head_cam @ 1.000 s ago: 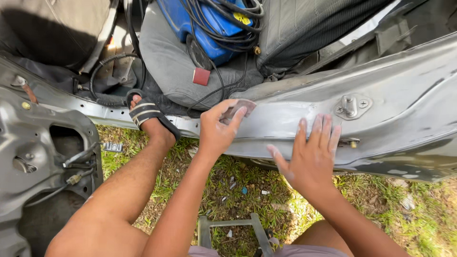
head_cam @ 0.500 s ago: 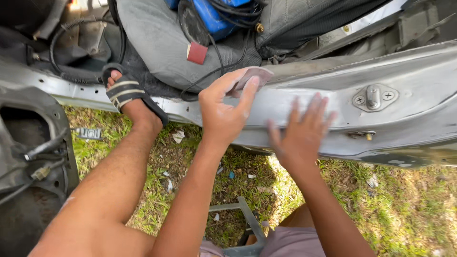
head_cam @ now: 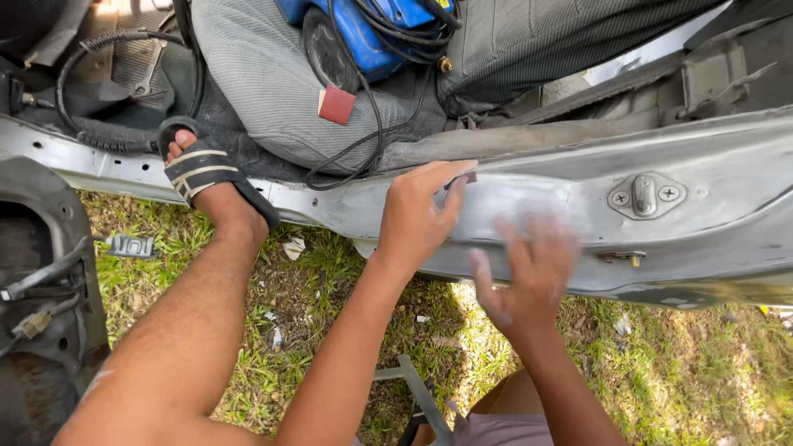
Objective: The person sands the interior metal surface of a car door using a sanding block. They work on the area around the door latch and the lower edge of the door panel, smoothing the surface with consistent hand movements.
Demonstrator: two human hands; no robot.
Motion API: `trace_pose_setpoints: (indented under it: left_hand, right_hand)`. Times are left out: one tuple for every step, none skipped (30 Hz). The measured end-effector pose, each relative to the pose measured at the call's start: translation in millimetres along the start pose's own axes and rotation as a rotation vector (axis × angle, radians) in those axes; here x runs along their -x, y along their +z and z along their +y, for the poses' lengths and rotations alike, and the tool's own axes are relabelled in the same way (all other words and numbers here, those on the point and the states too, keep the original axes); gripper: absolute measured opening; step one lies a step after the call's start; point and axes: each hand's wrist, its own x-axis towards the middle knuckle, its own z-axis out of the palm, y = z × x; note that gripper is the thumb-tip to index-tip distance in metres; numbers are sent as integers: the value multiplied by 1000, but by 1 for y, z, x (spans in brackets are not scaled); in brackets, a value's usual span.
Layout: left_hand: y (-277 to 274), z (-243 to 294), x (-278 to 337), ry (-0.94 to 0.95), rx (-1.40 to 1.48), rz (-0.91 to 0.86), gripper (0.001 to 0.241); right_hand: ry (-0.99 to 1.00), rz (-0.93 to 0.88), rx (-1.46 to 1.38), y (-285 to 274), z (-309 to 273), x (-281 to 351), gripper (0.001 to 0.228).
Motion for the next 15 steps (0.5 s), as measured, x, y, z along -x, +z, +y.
trace_pose_setpoints:
  left_hand:
    - [-1,-4,-4,-2,2,8,24]
    - [-2,-7,-3,33,13,23,24]
    - [-2,-10,-2,68,24,39,24]
    - [-3,-14,0,66,27,33,24]
    - [-4,-18,1,93,-41,61,23]
    - [-11,-22,-3,132,-116,93,23]
    - [-12,-22,-2,142,-121,93,23]
    - [-10,-23,0,218,-199,107,30]
    - [-7,-24,3,294,-277,121,37]
    - [2,-27,10,294,-273,120,37]
    - [11,-29,17,345,-272,35,29]
    - [21,-32,24,395,-272,-52,22]
    - [28,-39,34,395,-269,-55,22]
    - [34,-48,43,387,-289,-49,30]
    - [41,-56,50,379,-308,-43,38]
  right_hand:
    - [-8,-3,1,10,2,-6,51]
    - [-68,-55,84,19,1,-7,70]
    - [-129,-107,166,26,0,-7,92]
    - [-124,-109,168,13,-11,-6,92]
    - [-127,-300,-307,-1,-23,-6,63]
    - [-137,-472,-789,-12,-37,-11,37]
    - [-142,-461,-791,-14,-38,-6,37]
    - [-119,-314,-749,-18,-37,1,31]
    - [-97,-168,-705,-20,-36,9,26]
    - [-95,-168,-702,-18,-29,20,26]
    - [17,-171,-741,-16,-21,32,23]
    - [133,-174,-781,-14,-13,45,21]
    - [136,-174,-779,-16,-5,55,21]
    - [138,-148,-769,-16,3,64,20]
    - [141,-123,-760,-16,12,72,19]
